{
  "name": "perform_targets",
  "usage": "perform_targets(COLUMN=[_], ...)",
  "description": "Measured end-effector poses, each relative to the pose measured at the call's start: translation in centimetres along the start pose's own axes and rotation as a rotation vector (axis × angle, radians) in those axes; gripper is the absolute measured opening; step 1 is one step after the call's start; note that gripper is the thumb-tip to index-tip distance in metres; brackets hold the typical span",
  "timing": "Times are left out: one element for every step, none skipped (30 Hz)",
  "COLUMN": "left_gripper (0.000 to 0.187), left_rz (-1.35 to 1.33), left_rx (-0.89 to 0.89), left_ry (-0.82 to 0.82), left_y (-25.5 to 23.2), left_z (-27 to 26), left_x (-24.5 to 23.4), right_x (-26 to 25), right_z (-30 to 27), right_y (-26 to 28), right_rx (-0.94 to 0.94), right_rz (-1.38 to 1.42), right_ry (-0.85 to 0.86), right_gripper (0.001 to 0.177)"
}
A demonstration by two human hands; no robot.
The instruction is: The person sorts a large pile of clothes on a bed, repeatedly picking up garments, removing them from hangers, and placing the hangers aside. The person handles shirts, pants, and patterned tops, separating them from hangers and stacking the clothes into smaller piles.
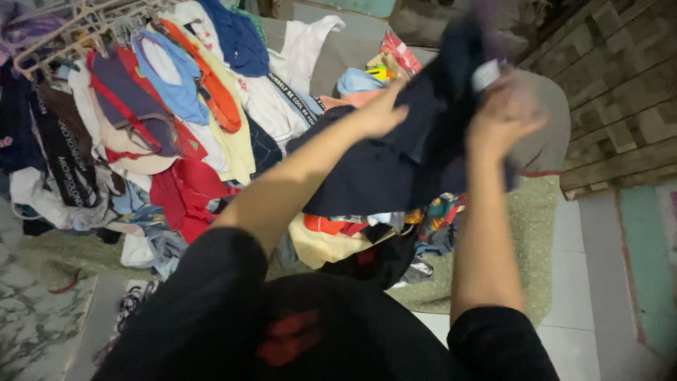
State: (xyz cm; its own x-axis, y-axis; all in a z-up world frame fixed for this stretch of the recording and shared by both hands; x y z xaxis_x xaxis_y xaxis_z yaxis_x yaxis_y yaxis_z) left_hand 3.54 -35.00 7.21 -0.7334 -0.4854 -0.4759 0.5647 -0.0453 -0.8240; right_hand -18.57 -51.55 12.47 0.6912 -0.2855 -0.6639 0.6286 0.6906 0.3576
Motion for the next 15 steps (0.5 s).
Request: perform_targets(left_gripper=[0.067,0.068,0.068,0.063,0.059,0.054,0.050,0.046,0.042,0.040,0.037,0.035,0.035,0.035,0.035], left_rz=[-0.016,0.010,0.035,0.065,0.094,0.122,0.094,0.067,0.041,-0.001,-0.043,-0.086,-0.159,-0.233,-0.307], left_rx=[-0.014,0.002,0.018,-0.045,-0.109,-0.180,-0.189,-0.194,-0.199,-0.192,-0.185,-0.175,-0.188,-0.197,-0.205], left_ry=[0.080,0.104,0.128,0.148,0.169,0.196,0.136,0.079,0.022,-0.014,-0.051,-0.087,-0.080,-0.072,-0.064], left_y=[1.3,2.2,2.8,4.0,5.1,6.0,6.0,5.9,5.6,5.0,4.4,3.8,3.5,3.1,2.6], left_z=[-2.5,-4.6,-6.2,-7.3,-8.2,-9.4,-9.8,-9.9,-10.2,-10.1,-10.1,-10.2,-10.5,-10.7,-10.8], left_x=[1.5,2.4,3.1,3.0,2.7,2.5,1.6,0.7,-0.1,-0.9,-1.5,-2.2,-2.5,-2.6,-2.9], right_x=[1.9,4.4,4.7,5.6,5.7,5.1,4.9,4.6,4.9,1.9,3.3,1.2,-0.7,-1.9,-2.9], right_z=[-3.0,-6.0,-8.3,-9.4,-8.0,-6.7,-5.4,-3.0,-0.2,2.5,5.2,6.8,7.5,7.9,8.2], right_y=[1.6,0.7,-0.3,-0.4,-0.8,-1.5,-1.1,-2.5,-3.7,-2.4,-3.7,-1.6,1.0,2.4,3.9], right_rx=[-0.163,-0.065,-0.060,-0.065,-0.099,-0.127,-0.155,0.019,0.138,-0.046,0.299,0.131,-0.038,-0.026,-0.012], right_rz=[-0.006,-0.005,0.043,0.100,0.091,0.084,0.079,0.589,0.630,0.774,1.427,1.410,1.386,1.479,1.571], right_ry=[0.012,0.122,0.115,0.110,0.060,0.017,-0.026,-0.181,-0.026,-0.242,-0.234,-0.133,-0.035,-0.018,0.000], right_gripper=[0.035,0.036,0.032,0.029,0.022,0.018,0.019,0.030,0.039,0.043,0.039,0.042,0.047,0.046,0.046])
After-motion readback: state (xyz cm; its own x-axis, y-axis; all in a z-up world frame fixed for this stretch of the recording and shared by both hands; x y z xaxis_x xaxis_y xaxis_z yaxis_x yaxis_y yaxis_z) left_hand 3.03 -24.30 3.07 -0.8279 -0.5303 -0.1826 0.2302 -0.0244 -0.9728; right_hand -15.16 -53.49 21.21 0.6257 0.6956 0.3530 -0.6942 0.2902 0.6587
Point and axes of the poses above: each hand's wrist, its own z-axis towards the middle knuckle, its own x-axis out of the palm, y = z × x, the point moved 9 cm from there along z, towards the middle knuckle, and after that the axes turned 5 degrees about -x, right-handed, at the moved point
